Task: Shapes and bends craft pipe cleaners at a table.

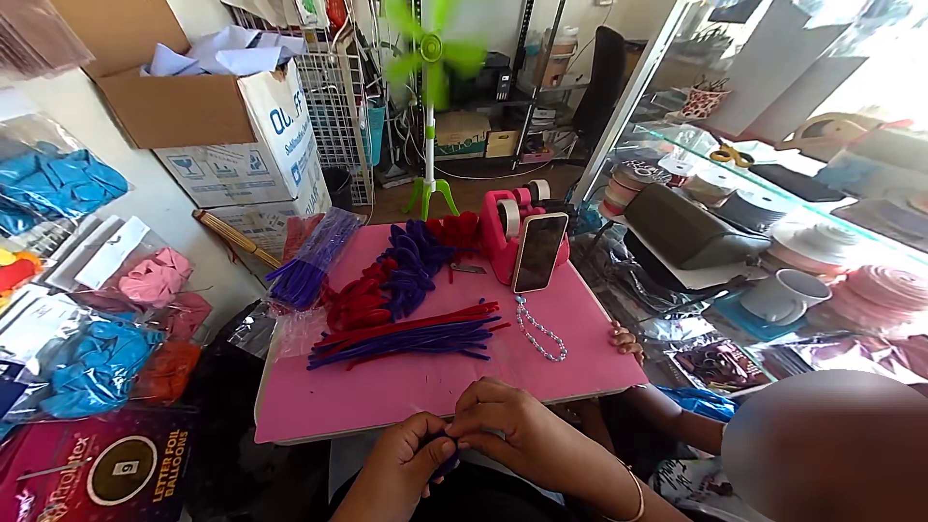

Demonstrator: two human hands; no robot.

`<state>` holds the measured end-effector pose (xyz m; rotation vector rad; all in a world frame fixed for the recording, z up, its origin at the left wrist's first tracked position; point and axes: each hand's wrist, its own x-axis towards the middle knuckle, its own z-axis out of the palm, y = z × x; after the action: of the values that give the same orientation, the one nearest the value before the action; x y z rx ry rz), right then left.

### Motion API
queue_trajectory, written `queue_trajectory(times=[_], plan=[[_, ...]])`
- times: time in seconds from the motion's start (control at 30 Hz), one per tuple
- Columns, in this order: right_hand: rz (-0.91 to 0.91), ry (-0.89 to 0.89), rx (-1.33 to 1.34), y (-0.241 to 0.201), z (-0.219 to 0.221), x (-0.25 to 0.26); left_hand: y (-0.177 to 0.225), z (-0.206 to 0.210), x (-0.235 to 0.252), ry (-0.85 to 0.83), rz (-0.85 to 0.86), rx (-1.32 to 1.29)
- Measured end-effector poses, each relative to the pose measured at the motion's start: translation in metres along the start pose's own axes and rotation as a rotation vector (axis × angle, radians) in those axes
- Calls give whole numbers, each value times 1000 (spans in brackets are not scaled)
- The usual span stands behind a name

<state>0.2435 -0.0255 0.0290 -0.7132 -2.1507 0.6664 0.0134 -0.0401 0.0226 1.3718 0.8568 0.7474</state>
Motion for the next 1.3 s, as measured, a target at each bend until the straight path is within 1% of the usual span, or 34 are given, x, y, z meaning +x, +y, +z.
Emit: queue_trajectory(times=[0.3, 0.43, 0.5, 0.57, 0.63, 0.73, 0.8, 0.87, 0.97, 1.03, 1.1, 1.2, 1.3], plan=[[3, -66, 61, -2, -2, 2, -1, 3, -2, 7, -39, 5], [14, -29, 55, -2, -1, 3, 1, 4, 0, 35, -48, -5], [85, 59, 105, -1, 5, 3, -1, 5, 3, 106, 10, -19], [230, 180, 217, -2, 15, 4, -2, 7, 7, 218, 122, -10], [357, 228, 395, -4, 22, 6, -3, 9, 12, 318, 221, 0], [432, 275, 574, -5, 29, 12, -2, 11, 16, 389, 300, 2], [472, 318, 604, -6, 27, 17, 1, 10, 17, 389, 293, -53], [479, 340, 586, -6, 21, 21, 4, 8, 15, 382, 239, -117], [401, 403, 486, -5, 19, 23, 5, 6, 10, 354, 140, -165], [367, 429, 445, -5, 19, 24, 4, 6, 8, 345, 103, -172], [374, 401, 478, -5, 21, 22, 3, 7, 8, 364, 103, -178], [463, 284, 615, -5, 23, 18, 2, 9, 9, 398, 125, -157], [505, 269, 655, -5, 28, 15, -1, 11, 9, 389, 162, -120]])
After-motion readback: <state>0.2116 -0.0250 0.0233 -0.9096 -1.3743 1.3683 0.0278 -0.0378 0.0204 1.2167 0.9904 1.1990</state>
